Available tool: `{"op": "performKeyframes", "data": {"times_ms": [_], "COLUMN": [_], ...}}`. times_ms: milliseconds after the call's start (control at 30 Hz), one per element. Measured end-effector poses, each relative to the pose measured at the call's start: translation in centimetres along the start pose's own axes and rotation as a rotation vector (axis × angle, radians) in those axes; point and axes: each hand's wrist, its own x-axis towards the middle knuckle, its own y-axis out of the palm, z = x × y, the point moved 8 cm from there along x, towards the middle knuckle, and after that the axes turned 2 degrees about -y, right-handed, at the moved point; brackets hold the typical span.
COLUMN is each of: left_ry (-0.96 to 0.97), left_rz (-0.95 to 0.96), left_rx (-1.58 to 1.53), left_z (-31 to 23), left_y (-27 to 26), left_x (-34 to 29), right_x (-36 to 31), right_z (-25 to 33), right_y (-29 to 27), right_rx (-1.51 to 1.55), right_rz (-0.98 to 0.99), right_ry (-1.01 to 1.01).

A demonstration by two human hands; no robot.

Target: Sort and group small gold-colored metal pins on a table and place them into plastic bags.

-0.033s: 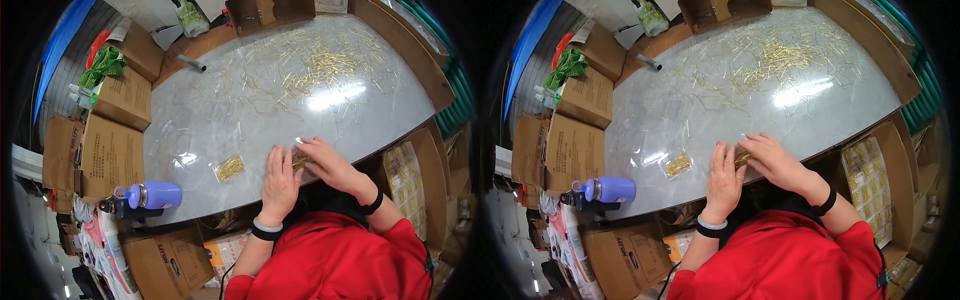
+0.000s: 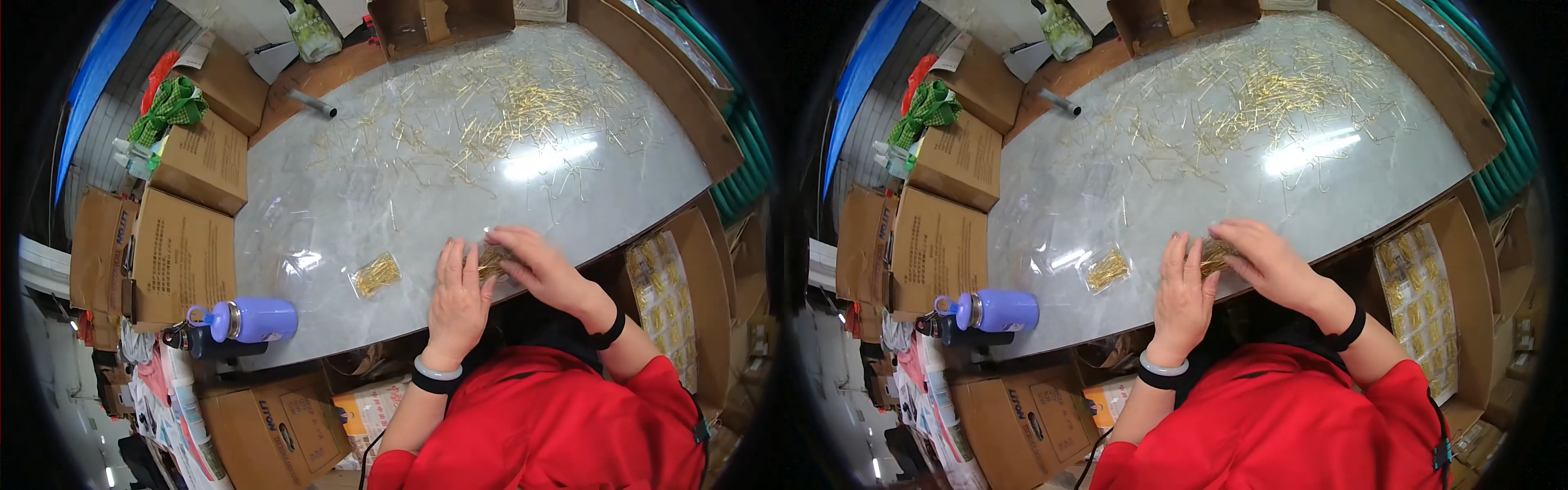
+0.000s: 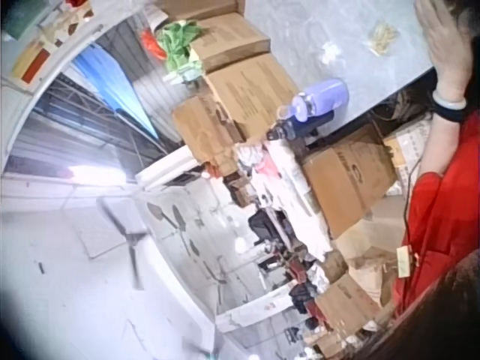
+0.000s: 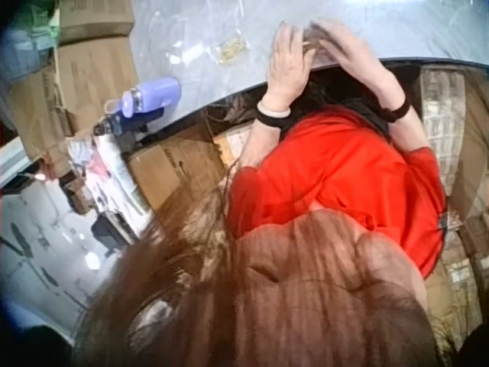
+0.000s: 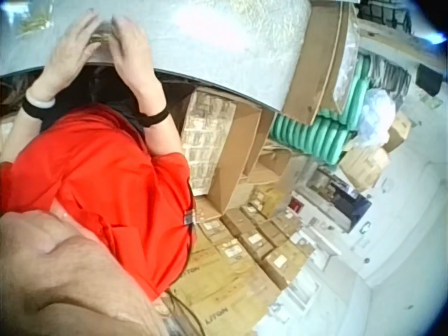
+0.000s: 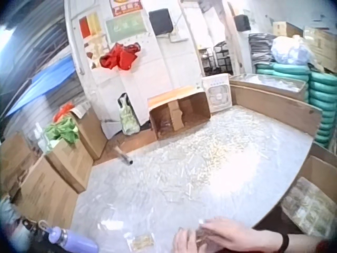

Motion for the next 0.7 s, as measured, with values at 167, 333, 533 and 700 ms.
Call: {"op": "performKeyframes", "data": {"times_ms": [167,333,533,700], "left_ry": [0.015,0.007,0.005,0.004], "left_rz": [0.016,0.013,-0.006,0.013], "left_rx": [-0.014,-0.021,-0.056,-0.073], "left_z": [-0.1,0.0,0.3,0.2], "left_y": [-0.2,-0.1,-0.2,0.2], "left_x": [0.2,0.0,-0.1,-0.2], "right_x": [0.3,-0.9,-0.7,-2.0], "right_z": [-0.2,2.3,1.9,4.3], "right_y": [0.1,1.5,-0.7,1.6], "right_rx": [-0.092,-0.312,-0.271,-0.498], "right_rz": [-0.189,-0.039,-0.13,-0.207], "right_ry": [0.11,-0.013,0.067,-0.158]}}
